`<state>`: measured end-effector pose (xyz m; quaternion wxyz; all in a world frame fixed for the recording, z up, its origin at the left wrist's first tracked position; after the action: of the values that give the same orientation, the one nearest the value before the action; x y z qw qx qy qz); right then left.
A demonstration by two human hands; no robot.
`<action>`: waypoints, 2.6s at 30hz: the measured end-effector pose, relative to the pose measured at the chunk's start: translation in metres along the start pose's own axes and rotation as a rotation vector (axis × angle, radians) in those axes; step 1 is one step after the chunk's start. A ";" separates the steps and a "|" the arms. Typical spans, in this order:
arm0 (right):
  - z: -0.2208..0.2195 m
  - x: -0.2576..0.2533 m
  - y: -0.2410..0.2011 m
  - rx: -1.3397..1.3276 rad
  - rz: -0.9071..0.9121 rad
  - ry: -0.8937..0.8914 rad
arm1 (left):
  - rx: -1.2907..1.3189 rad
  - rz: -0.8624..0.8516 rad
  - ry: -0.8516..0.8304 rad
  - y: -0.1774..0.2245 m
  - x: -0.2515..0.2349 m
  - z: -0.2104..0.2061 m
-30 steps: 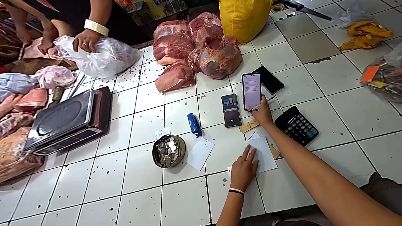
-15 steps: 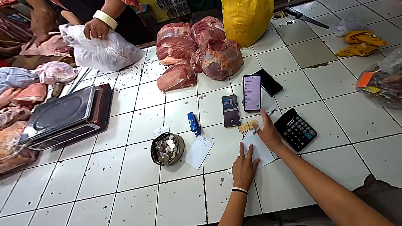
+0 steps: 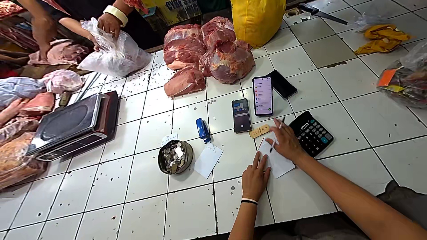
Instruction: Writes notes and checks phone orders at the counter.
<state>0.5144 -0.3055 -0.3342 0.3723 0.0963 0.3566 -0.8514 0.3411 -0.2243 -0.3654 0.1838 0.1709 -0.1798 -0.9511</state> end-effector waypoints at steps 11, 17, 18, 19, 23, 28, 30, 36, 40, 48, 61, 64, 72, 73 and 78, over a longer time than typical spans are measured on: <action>-0.032 -0.078 0.023 0.129 0.177 -0.023 | -0.098 -0.064 0.214 -0.003 0.007 -0.009; -0.034 -0.084 0.023 0.105 0.155 -0.034 | -0.101 -0.067 0.225 -0.004 0.007 -0.007; -0.030 -0.079 0.020 0.072 0.176 0.021 | -0.097 -0.071 0.228 -0.004 0.007 -0.008; -0.024 -0.070 0.018 0.036 0.187 0.060 | -0.084 -0.069 0.227 -0.003 0.007 -0.008; -0.007 -0.019 -0.003 -0.109 0.158 0.026 | -0.033 -0.014 0.206 -0.002 0.009 -0.006; 0.012 0.048 -0.011 -0.083 0.022 -0.095 | -0.018 0.034 0.145 -0.002 0.005 0.000; 0.011 0.065 -0.005 -0.031 -0.043 -0.176 | -0.015 0.034 0.137 -0.002 0.004 0.000; -0.010 0.071 -0.001 -0.053 -0.080 -0.098 | 0.031 0.112 0.037 -0.003 0.003 0.006; -0.013 0.067 -0.011 -0.088 -0.139 0.030 | 0.099 0.211 -0.186 0.000 0.005 0.022; -0.034 0.061 -0.041 -0.086 -0.354 0.135 | 0.167 0.075 -0.281 -0.042 0.019 0.042; -0.050 0.034 -0.035 -0.022 -0.423 0.533 | 0.161 -0.007 -0.022 -0.051 -0.015 0.019; -0.053 0.024 -0.035 0.011 -0.452 0.437 | 0.149 -0.036 0.113 -0.052 -0.018 0.016; -0.078 -0.011 -0.034 -0.225 -0.389 0.390 | 0.135 0.013 0.094 -0.070 -0.023 0.028; -0.081 -0.013 -0.033 -0.286 -0.395 0.423 | 0.120 0.005 0.099 -0.070 -0.023 0.028; -0.072 -0.011 -0.030 -0.282 -0.284 0.622 | 0.071 -0.050 0.135 -0.068 -0.023 0.025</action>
<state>0.4935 -0.2366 -0.3658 0.1338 0.2478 0.5761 -0.7673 0.3322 -0.1489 -0.3644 0.1654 0.2457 -0.1964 -0.9347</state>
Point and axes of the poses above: each hand's wrist, its own x-axis away from the middle knuckle, its own z-axis out of the back of the hand, y = z × x, the point moved 4 cm from there along -x, towards the middle knuckle, and after that the axes turned 14 degrees about y, right-handed, at the moved point
